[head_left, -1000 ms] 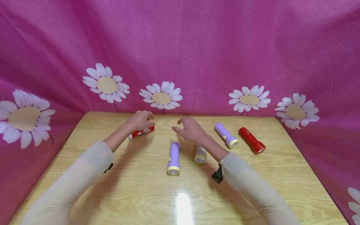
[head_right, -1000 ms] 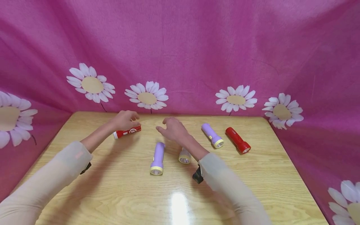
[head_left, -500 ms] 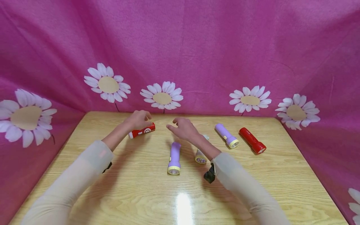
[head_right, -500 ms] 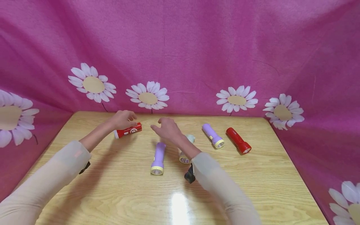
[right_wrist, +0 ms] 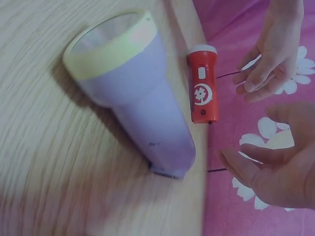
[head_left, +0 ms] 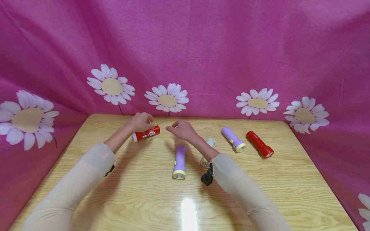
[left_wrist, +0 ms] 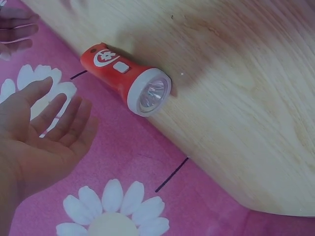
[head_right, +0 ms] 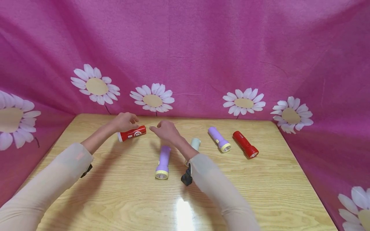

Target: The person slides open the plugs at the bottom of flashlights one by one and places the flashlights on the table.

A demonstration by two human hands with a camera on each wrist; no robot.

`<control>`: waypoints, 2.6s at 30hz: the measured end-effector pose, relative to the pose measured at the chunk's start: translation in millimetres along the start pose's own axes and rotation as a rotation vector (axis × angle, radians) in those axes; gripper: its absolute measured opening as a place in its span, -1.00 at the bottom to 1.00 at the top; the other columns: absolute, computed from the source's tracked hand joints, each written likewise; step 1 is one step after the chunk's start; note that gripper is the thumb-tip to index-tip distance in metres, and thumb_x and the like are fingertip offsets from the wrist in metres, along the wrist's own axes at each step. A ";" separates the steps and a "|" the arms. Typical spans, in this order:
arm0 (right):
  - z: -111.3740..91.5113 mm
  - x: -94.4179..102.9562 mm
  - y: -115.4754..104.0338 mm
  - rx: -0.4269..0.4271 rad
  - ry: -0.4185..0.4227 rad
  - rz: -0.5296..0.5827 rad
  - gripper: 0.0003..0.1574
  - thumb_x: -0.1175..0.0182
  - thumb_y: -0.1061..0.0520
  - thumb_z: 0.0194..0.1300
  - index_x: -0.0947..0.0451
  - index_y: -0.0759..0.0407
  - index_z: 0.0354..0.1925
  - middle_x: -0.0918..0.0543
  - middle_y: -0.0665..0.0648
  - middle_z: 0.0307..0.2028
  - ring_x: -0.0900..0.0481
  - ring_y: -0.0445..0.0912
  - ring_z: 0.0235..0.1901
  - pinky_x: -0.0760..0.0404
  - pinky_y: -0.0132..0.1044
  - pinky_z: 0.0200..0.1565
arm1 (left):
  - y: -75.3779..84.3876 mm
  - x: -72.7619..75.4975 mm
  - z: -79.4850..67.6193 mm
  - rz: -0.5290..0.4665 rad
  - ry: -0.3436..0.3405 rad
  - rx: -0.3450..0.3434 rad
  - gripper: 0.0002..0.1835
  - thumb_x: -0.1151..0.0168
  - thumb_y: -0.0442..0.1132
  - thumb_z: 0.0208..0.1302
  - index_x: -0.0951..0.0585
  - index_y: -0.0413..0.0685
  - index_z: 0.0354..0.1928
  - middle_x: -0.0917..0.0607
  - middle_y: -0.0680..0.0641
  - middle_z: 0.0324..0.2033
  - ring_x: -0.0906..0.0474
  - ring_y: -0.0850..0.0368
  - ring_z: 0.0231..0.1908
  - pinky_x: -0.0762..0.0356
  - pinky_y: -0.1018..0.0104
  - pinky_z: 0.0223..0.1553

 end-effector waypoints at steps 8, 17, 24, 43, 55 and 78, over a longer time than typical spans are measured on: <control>4.4 -13.6 -3.3 -0.102 -0.078 0.232 -0.46 -0.16 -0.21 0.19 -0.58 0.27 -0.28 -0.61 0.19 -0.24 -0.58 0.01 -0.27 -0.57 -0.19 -0.25 | -2.0 2.2 -1.5 -0.014 -0.008 0.005 -0.64 -0.18 -0.21 0.21 -0.54 -0.27 0.00 -0.59 -0.26 -0.10 -0.47 -0.15 -0.05 -0.43 -0.01 0.01; 11.6 -30.3 -8.7 -0.198 -0.087 0.473 -0.58 -0.20 -0.06 0.18 -0.37 0.19 -0.61 -0.42 0.05 -0.55 -0.59 0.01 -0.44 -0.57 -0.07 -0.09 | -3.3 2.9 0.9 0.001 0.002 0.004 -0.63 -0.20 -0.20 0.19 -0.55 -0.28 -0.01 -0.61 -0.24 -0.12 -0.48 -0.13 -0.06 -0.43 0.03 0.01; 15.9 -44.4 -11.4 -0.268 -0.137 0.633 -0.64 -0.21 0.03 0.19 -0.37 0.31 -0.43 -0.52 0.23 -0.35 -0.57 0.20 -0.19 -0.54 -0.04 -0.04 | -7.7 1.0 2.5 -0.003 -0.020 0.018 -0.62 -0.19 -0.19 0.21 -0.54 -0.30 0.00 -0.60 -0.25 -0.10 -0.48 -0.12 -0.05 -0.45 0.04 0.00; 27.3 -63.0 -17.4 -0.414 -0.194 0.829 -0.41 -0.23 0.12 0.16 -0.29 0.39 0.06 -0.43 0.29 0.04 -0.50 0.12 -0.14 -0.50 -0.08 0.03 | -10.3 -1.1 5.4 -0.013 -0.062 0.049 -0.59 -0.14 -0.16 0.27 -0.52 -0.31 0.05 -0.57 -0.27 -0.04 -0.46 -0.12 -0.02 -0.45 0.06 0.01; 29.7 -67.4 -14.6 -0.449 -0.124 0.823 -0.61 -0.23 0.18 0.14 -0.32 0.34 -0.15 -0.44 0.20 -0.26 -0.50 0.19 -0.08 -0.53 -0.07 -0.01 | -18.7 -5.1 8.4 -0.016 -0.063 0.062 -0.61 -0.15 -0.21 0.25 -0.52 -0.32 0.04 -0.58 -0.25 -0.05 -0.45 -0.13 0.00 -0.39 0.06 0.07; 35.1 -82.6 -8.2 -0.509 -0.055 0.862 -0.59 -0.19 0.30 0.14 -0.29 0.39 -0.07 -0.48 0.22 -0.22 -0.44 -0.04 -0.48 -0.57 -0.13 -0.06 | -33.1 -16.5 18.4 0.005 -0.083 0.083 -0.59 -0.13 -0.20 0.22 -0.52 -0.32 0.05 -0.51 -0.28 0.05 -0.36 -0.18 0.08 -0.34 0.05 0.11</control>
Point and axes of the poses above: each hand's wrist, its own z-axis towards the middle knuckle, its own x-axis out of the back of the hand, y = z × x, the point moved 7 cm from there along z, towards the middle knuckle
